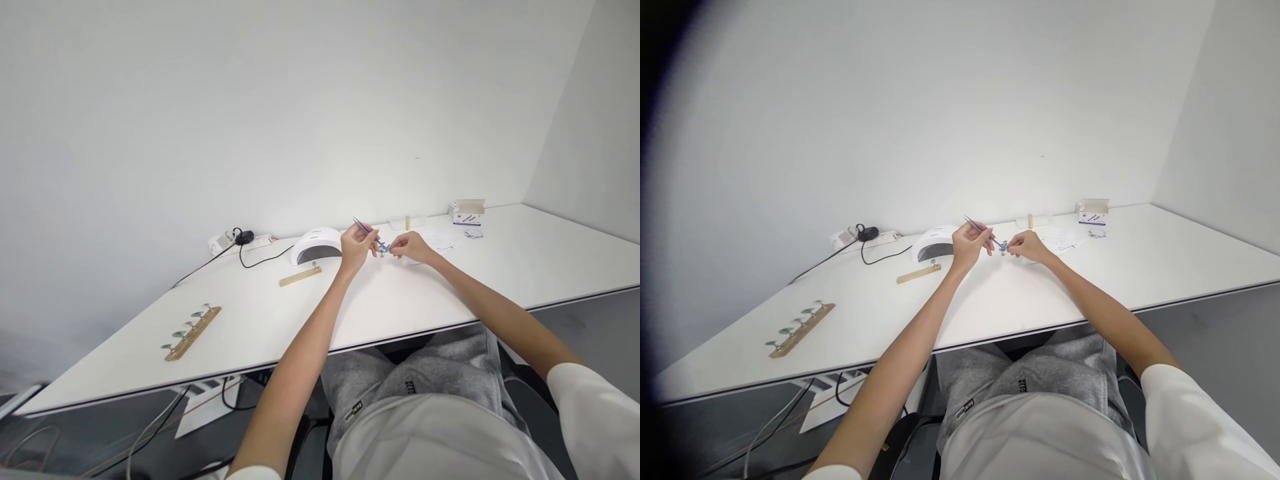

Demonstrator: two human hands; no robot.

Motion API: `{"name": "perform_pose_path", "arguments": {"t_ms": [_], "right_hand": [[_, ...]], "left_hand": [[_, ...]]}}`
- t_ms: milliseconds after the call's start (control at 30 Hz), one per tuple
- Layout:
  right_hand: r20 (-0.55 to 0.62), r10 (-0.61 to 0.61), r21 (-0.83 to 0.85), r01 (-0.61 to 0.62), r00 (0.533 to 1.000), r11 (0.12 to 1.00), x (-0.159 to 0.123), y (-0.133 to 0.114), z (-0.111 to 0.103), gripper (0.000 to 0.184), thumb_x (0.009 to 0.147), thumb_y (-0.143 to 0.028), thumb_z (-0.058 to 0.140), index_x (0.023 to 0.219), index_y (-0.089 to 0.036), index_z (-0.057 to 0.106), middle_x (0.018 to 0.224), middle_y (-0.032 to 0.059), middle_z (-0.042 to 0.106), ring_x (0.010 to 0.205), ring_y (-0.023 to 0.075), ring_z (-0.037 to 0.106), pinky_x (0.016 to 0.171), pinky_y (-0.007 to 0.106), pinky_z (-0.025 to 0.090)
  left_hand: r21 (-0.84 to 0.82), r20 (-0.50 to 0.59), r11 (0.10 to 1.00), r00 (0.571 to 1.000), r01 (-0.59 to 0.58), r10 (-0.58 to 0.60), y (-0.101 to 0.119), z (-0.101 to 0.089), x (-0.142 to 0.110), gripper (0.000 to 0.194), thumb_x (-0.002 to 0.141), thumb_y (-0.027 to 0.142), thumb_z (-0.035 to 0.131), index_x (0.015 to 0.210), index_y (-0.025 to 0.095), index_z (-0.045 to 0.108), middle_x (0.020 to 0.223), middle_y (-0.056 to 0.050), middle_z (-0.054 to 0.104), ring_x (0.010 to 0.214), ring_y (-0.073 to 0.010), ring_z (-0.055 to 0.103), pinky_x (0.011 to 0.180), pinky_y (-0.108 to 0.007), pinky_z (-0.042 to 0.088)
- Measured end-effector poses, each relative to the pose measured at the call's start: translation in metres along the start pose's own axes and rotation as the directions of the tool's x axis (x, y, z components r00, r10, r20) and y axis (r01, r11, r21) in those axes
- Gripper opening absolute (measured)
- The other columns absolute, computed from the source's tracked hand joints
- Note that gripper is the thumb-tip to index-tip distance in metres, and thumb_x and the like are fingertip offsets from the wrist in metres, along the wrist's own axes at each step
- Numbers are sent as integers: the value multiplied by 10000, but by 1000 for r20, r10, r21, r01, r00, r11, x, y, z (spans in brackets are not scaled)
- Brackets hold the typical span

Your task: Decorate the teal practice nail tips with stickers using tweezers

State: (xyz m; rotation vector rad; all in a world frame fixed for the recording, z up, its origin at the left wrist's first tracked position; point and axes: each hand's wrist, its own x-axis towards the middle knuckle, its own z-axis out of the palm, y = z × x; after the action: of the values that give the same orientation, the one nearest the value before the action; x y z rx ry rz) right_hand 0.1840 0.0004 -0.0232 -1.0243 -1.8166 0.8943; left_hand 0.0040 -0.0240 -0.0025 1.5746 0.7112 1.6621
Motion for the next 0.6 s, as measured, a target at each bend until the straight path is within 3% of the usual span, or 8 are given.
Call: {"name": "perform_pose_path", "arguments": {"t_ms": [600], "right_hand": [[45, 15, -7, -15, 999, 1000, 3, 4, -3, 77, 646, -195, 711, 673, -123, 703, 592, 38, 667, 501, 107, 589, 537, 222, 507]], "left_hand": [[-21, -7, 999, 1000, 26, -26, 0, 0, 0, 317, 703, 378, 743, 775, 149, 536, 648, -21, 638, 431, -113, 586, 379, -224, 480]]}}
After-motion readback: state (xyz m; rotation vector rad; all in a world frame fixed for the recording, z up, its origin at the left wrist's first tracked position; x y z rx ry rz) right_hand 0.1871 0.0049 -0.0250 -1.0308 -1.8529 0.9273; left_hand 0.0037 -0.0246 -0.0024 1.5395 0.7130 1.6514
